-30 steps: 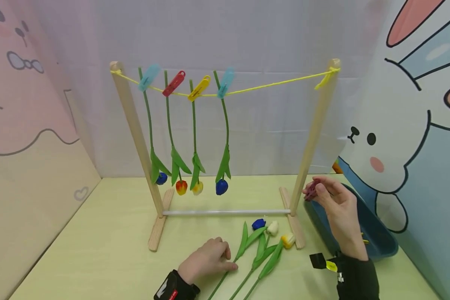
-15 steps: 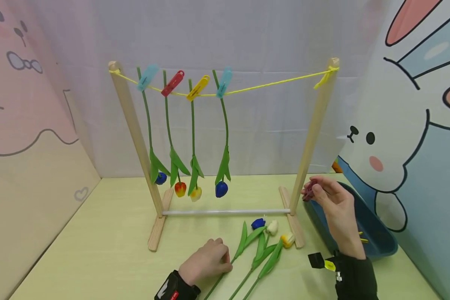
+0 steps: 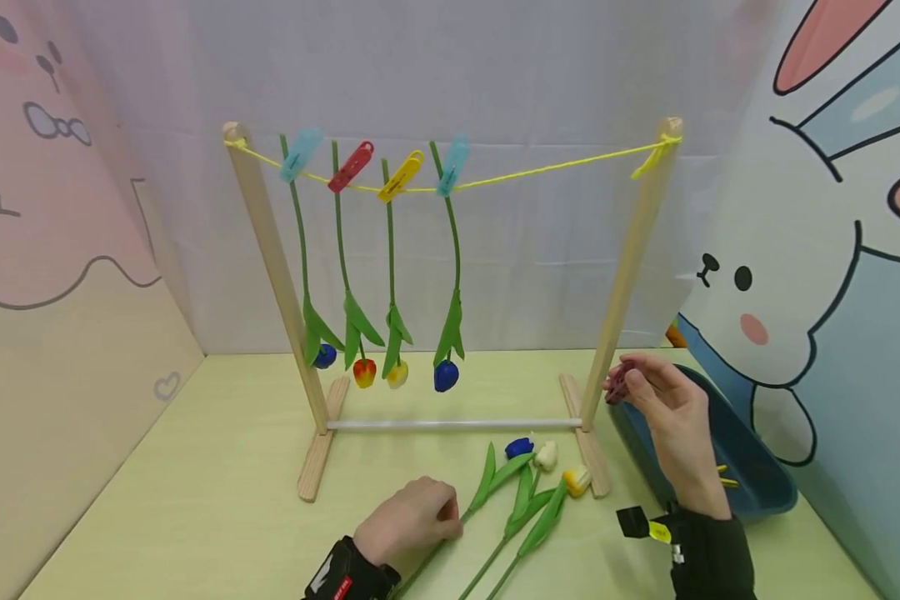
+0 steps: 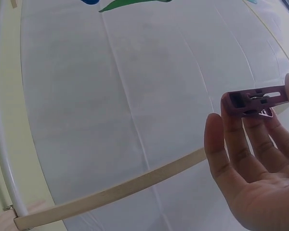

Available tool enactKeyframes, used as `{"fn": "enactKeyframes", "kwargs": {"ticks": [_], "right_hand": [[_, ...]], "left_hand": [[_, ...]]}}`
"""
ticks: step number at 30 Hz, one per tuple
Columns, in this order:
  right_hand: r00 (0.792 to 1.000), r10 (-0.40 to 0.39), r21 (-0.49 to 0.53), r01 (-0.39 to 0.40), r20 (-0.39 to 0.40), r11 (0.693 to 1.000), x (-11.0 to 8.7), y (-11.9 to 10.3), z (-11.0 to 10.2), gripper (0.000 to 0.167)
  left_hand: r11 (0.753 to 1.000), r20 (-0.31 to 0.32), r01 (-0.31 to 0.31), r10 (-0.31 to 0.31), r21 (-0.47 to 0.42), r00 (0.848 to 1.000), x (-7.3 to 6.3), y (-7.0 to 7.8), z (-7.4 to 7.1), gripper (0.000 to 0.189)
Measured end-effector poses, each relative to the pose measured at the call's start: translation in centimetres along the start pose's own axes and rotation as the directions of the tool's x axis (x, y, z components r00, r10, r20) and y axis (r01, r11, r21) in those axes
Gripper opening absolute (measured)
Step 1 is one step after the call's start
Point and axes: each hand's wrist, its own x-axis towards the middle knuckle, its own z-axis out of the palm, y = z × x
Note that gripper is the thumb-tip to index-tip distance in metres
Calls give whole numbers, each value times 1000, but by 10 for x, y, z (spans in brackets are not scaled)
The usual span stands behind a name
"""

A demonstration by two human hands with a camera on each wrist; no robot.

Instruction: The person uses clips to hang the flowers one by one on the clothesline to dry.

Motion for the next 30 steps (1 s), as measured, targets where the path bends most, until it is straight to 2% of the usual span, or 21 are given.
{"fn": "enactKeyframes", "kwargs": {"ticks": [6,22,30], "right_hand": [[1000,-19,19,19,11,1000,0,1,-2,27],[998,-51,54,49,23,997,-1,0,-3,27],[999,-44,48,44,13,998,-1,-1,-4,27]], "left_hand": [[1000,-22,28,-28,-6,999,-1,-2,-2,17],[997,-101,-64,69,46,993,-2,-5,-5,14],[997,-91,-73,70,-23,993,-2,-5,-10,14]]}}
